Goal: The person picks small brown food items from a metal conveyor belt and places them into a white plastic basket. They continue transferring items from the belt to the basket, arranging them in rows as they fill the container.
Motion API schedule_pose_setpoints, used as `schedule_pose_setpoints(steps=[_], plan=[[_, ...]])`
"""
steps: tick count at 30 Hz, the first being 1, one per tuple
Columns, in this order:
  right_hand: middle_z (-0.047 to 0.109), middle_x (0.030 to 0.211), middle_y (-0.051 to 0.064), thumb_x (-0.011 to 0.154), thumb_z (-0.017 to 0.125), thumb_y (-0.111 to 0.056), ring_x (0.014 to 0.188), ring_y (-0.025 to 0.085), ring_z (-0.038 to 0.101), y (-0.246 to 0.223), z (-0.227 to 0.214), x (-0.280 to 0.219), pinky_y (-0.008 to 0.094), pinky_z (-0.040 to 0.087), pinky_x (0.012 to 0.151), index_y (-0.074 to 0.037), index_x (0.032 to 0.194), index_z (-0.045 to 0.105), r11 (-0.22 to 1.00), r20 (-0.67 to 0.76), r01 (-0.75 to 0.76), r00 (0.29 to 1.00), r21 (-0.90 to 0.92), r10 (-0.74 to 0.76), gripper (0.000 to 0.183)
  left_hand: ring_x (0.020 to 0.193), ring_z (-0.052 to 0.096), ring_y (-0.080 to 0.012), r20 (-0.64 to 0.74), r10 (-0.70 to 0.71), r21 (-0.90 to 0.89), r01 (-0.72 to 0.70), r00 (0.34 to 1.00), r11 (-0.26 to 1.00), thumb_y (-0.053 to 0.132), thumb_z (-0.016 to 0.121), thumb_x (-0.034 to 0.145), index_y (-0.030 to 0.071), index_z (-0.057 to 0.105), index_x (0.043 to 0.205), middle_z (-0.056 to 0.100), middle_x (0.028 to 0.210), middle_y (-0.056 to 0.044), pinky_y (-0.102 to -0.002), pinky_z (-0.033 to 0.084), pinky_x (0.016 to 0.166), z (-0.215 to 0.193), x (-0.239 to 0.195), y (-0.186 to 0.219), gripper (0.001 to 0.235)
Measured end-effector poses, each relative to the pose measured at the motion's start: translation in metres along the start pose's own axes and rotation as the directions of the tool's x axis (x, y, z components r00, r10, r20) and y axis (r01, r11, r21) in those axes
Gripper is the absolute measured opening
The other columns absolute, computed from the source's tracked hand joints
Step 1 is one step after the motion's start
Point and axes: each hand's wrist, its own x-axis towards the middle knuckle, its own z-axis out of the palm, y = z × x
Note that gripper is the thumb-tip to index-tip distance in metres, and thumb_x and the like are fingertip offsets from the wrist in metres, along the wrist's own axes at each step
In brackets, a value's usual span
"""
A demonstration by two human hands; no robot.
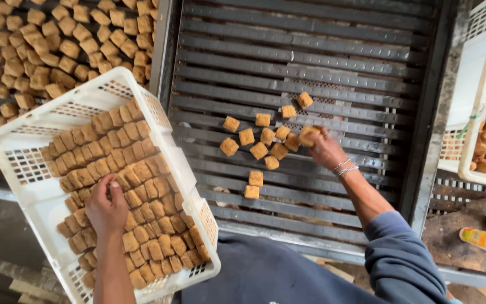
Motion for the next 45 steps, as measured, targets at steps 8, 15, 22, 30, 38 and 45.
schedule_pose_setpoints(steps=[8, 15, 22, 30, 38, 45], plan=[[0.051, 0.141, 0.029, 0.083, 0.079, -0.022, 0.096, 0.05, 0.067, -0.028, 0.027, -0.004, 0.052, 0.058, 0.08, -0.009, 0.12, 0.064, 0.995, -0.028, 0.097, 0.995, -0.023, -0.097, 0.042, 0.098, 0.071, -0.0346, -0.016, 0.005, -0.02, -0.005, 1.0, 1.0, 0.018, 0.06, 0.105, 0.001, 0.073, 0.122, 0.074, 0.111, -0.018, -0.044, 0.055, 0.086, -0.003, -0.004, 0.002, 0.027], [0.06, 0.128, 0.029, 0.078, 0.08, -0.018, 0.105, 0.051, 0.063, -0.038, 0.021, -0.006, 0.054, 0.056, 0.083, -0.007, 0.128, 0.063, 0.994, -0.104, 0.056, 0.992, -0.096, -0.066, 0.053, 0.1, 0.071, -0.0356, -0.008, 0.04, -0.017, -0.041, 0.999, 0.999, 0.019, 0.059, 0.105, 0.001, 0.072, 0.122, 0.074, 0.112, -0.019, -0.045, 0.056, 0.087, -0.003, -0.003, 0.0, 0.028], [0.065, 0.125, 0.028, 0.085, 0.082, -0.02, 0.11, 0.047, 0.065, -0.08, 0.065, -0.021, 0.05, 0.057, 0.092, -0.005, 0.121, 0.063, 0.995, -0.283, 0.041, 0.959, 0.088, -0.014, 0.043, 0.093, 0.072, -0.0337, 0.079, -0.091, -0.06, 0.096, 0.993, 0.994, 0.021, 0.056, 0.104, 0.003, 0.07, 0.129, 0.074, 0.108, -0.019, -0.045, 0.056, 0.083, 0.001, -0.008, -0.02, 0.033], [0.046, 0.144, 0.035, 0.079, 0.082, -0.016, 0.106, 0.052, 0.064, -0.088, 0.079, -0.013, 0.053, 0.057, 0.088, -0.012, 0.141, 0.054, 0.995, -0.161, -0.087, 0.984, -0.038, 0.08, 0.068, 0.105, 0.068, -0.0365, -0.007, -0.038, -0.082, 0.038, 0.999, 0.996, 0.024, 0.06, 0.101, 0.005, 0.067, 0.125, 0.073, 0.115, -0.017, -0.049, 0.054, 0.09, 0.001, 0.001, -0.023, 0.032], [0.044, 0.143, 0.037, 0.077, 0.084, -0.016, 0.103, 0.054, 0.063, -0.109, 0.082, -0.003, 0.055, 0.057, 0.086, -0.009, 0.143, 0.048, 0.989, -0.311, -0.09, 0.949, -0.12, 0.049, 0.075, 0.092, 0.071, -0.0278, 0.089, -0.16, 0.101, 0.151, 0.983, 0.983, 0.03, 0.056, 0.106, 0.012, 0.068, 0.109, 0.074, 0.093, -0.006, -0.046, 0.053, 0.093, -0.004, 0.003, 0.001, 0.022], [0.036, 0.15, 0.025, 0.091, 0.084, -0.003, 0.128, 0.033, 0.06, -0.219, 0.031, 0.035, 0.039, 0.065, 0.095, -0.004, 0.157, 0.006, 0.849, -0.572, 0.458, 0.783, 0.263, -0.245, 0.102, 0.134, 0.045, -0.0373, 0.205, -0.026, 0.11, 0.003, 0.978, 0.994, 0.03, 0.046, 0.105, 0.003, 0.06, 0.131, 0.056, 0.134, -0.02, -0.063, 0.021, 0.118, -0.021, -0.019, 0.017, 0.04]])
